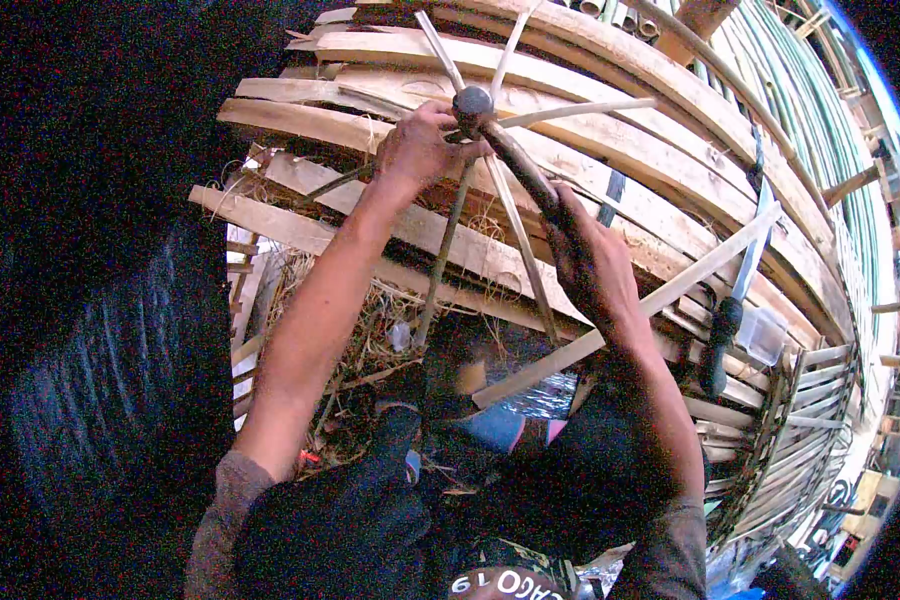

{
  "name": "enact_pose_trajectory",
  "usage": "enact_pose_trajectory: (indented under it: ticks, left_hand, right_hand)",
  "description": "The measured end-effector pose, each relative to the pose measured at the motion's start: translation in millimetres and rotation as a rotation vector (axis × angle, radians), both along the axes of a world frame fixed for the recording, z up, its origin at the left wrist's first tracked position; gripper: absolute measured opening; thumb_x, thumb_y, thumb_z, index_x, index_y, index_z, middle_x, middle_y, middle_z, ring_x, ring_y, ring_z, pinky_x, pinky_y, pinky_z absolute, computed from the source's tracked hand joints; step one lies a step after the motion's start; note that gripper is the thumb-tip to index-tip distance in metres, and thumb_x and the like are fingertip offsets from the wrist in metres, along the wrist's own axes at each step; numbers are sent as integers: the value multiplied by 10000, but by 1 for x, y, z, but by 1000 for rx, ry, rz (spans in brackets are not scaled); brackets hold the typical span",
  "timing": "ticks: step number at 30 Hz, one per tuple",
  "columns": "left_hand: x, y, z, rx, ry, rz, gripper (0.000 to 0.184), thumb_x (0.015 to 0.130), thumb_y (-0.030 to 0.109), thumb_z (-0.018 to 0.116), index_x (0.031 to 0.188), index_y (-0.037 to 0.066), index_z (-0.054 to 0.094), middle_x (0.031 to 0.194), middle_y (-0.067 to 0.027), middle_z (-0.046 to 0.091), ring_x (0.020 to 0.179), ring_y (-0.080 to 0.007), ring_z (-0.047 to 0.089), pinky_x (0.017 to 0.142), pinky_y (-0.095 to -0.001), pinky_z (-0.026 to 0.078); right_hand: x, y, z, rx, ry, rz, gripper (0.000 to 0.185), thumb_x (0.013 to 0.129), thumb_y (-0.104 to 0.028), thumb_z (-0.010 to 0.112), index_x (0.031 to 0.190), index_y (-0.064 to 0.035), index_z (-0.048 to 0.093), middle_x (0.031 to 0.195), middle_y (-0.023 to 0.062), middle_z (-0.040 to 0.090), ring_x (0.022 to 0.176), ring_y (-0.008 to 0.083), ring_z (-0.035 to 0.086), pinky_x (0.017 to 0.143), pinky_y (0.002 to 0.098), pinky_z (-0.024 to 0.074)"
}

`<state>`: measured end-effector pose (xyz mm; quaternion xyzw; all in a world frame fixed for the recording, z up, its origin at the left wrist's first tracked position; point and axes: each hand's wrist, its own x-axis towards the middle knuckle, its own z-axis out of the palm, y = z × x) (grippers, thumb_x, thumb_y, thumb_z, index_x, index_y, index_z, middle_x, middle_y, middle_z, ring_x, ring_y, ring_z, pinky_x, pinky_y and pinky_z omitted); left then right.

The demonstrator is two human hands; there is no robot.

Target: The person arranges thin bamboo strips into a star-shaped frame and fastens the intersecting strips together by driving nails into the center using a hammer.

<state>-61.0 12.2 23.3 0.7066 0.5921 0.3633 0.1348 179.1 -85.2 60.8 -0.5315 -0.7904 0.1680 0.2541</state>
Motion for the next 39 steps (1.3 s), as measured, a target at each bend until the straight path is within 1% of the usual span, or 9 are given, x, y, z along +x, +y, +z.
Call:
enact_pose_trajectory:
  ticks: [4,9,15,18,23,24,31,37,39]
  left_hand:
    - [-2,5,-3,-24,-30,-22,582,607,635,790,973,183,771,1049,-106,649,948,-303,659,804,-435,530]
    - [-1,2,2,-19,4,-15,542,659,611,781,914,134,770,1021,-99,660,936,-276,661,792,-406,535]
    - [1,11,-11,-79,-64,1,569,577,628,819,995,247,765,1131,-61,626,1050,-254,632,868,-396,521]
    - [1,4,-3,-58,-16,32,568,619,616,803,920,136,769,1057,-104,649,966,-269,649,834,-390,529]
    - [2,4,-7,11,55,30,646,596,659,789,985,145,754,1086,-101,636,993,-267,637,855,-410,527]
    - [2,1,-8,31,5,29,634,597,656,791,969,143,757,1085,-105,635,1003,-270,633,857,-411,527]
    - [-2,6,-1,-80,-10,-66,621,553,619,835,1012,208,762,1067,-117,616,1046,-290,620,866,-428,519]
    - [0,6,-9,-108,-61,11,686,558,639,822,1101,230,734,1156,-114,586,1095,-280,607,904,-433,514]
    - [0,7,-4,-173,-31,12,680,557,641,822,1095,235,737,1155,-114,584,1092,-284,606,909,-437,512]
  right_hand:
    - [1,-1,14,3,45,-5,449,946,-162,562,1375,-152,429,882,268,643,800,457,638,644,493,482]
    - [3,1,9,47,36,25,458,938,-127,574,1374,-158,435,906,264,648,810,459,637,651,496,486]
    - [2,-2,25,104,18,11,487,930,-103,599,1387,-139,434,958,231,676,848,399,678,692,437,520]
    - [4,-3,21,101,-6,34,496,925,-112,603,1389,-158,436,928,239,665,836,410,671,675,441,514]
    - [5,7,13,3,-51,5,495,930,-146,597,1394,-169,427,920,236,659,824,410,663,681,461,506]
    - [3,4,16,24,-15,0,440,953,-124,566,1377,-85,457,997,243,675,938,390,674,741,389,519]
    - [-8,1,18,-209,-163,-92,419,965,-142,534,1374,-83,461,1064,266,646,1044,405,632,835,443,491]
    - [-8,-8,21,-47,79,-82,419,971,-151,539,1371,-57,460,1026,269,653,987,322,675,804,387,503]
    - [-1,-5,4,52,53,-17,434,946,-137,560,1366,-139,452,918,249,662,812,428,668,652,461,501]
